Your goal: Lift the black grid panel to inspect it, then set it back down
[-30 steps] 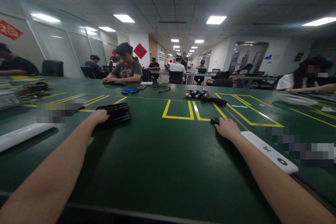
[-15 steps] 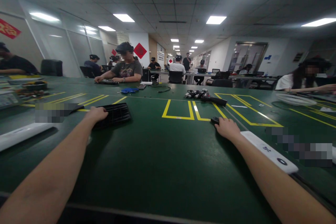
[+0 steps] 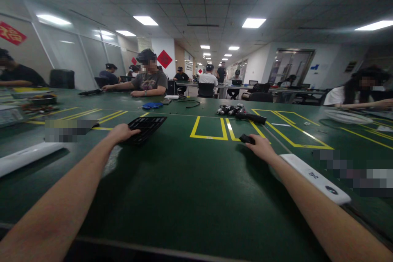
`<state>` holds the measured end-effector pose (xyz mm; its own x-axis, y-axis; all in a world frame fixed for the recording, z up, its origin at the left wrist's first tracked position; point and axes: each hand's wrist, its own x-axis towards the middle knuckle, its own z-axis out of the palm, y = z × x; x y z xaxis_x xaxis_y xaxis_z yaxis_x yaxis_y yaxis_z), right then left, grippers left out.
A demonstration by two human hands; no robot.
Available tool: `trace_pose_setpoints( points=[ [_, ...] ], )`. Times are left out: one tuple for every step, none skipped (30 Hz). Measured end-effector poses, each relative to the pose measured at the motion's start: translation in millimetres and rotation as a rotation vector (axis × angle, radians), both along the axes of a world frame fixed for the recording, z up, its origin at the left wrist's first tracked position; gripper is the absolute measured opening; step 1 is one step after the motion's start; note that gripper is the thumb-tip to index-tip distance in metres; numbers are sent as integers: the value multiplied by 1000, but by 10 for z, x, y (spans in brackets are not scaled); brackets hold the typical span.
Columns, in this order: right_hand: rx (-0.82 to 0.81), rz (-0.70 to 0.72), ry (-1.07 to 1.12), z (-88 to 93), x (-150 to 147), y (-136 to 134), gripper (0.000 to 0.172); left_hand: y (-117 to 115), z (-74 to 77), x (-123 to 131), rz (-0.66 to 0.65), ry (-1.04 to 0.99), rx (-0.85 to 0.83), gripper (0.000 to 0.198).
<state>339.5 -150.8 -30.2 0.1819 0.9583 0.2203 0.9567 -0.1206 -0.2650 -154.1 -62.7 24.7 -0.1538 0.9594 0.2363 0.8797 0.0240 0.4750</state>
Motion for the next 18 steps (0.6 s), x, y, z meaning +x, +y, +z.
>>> trace_pose_setpoints(
  points=[
    [31, 62, 106, 22, -85, -17, 42, -45, 16, 147, 7, -26, -43, 36],
    [54, 130, 217, 46, -183, -47, 45, -96, 26, 325, -15, -82, -34, 35],
    [63, 201, 318, 72, -289, -90, 46, -154, 25, 525, -97, -186, 31, 33],
    [64, 275, 397, 97, -400, -143, 46, -219, 13, 738, -143, -229, 61, 33],
    [55, 348, 468, 121, -507, -204, 47, -292, -12, 954, -176, -258, 77, 33],
    [46, 408, 526, 140, -606, -268, 47, -371, -48, 1162, -226, -303, 89, 34],
    [41, 463, 575, 152, -692, -328, 47, -457, -94, 1355, -342, -422, 102, 35],
    [42, 516, 621, 155, -761, -381, 47, -546, -145, 1525, -451, -517, 102, 36],
    [50, 566, 656, 149, -811, -423, 47, -634, -199, 1671, -522, -562, 90, 37],
    [65, 613, 681, 132, -845, -450, 47, -717, -251, 1789, -589, -603, 67, 38],
    [87, 658, 696, 107, -862, -462, 46, -791, -299, 1881, -643, -634, 40, 39],
    [111, 697, 700, 73, -866, -459, 45, -853, -342, 1950, -684, -658, 14, 39],
    [135, 730, 695, 34, -862, -444, 44, -901, -378, 1998, -718, -680, -8, 38],
    [154, 755, 683, -8, -853, -420, 44, -934, -408, 2031, -745, -694, -23, 38],
    [168, 771, 669, -51, -843, -391, 43, -953, -433, 2051, -759, -695, -32, 38],
    [173, 781, 650, -92, -834, -363, 43, -961, -454, 2063, -761, -680, -38, 38],
    [172, 788, 627, -129, -829, -338, 41, -960, -475, 2068, -752, -656, -42, 39],
    [169, 793, 603, -161, -828, -320, 38, -952, -495, 2069, -738, -626, -47, 40]
  ],
)
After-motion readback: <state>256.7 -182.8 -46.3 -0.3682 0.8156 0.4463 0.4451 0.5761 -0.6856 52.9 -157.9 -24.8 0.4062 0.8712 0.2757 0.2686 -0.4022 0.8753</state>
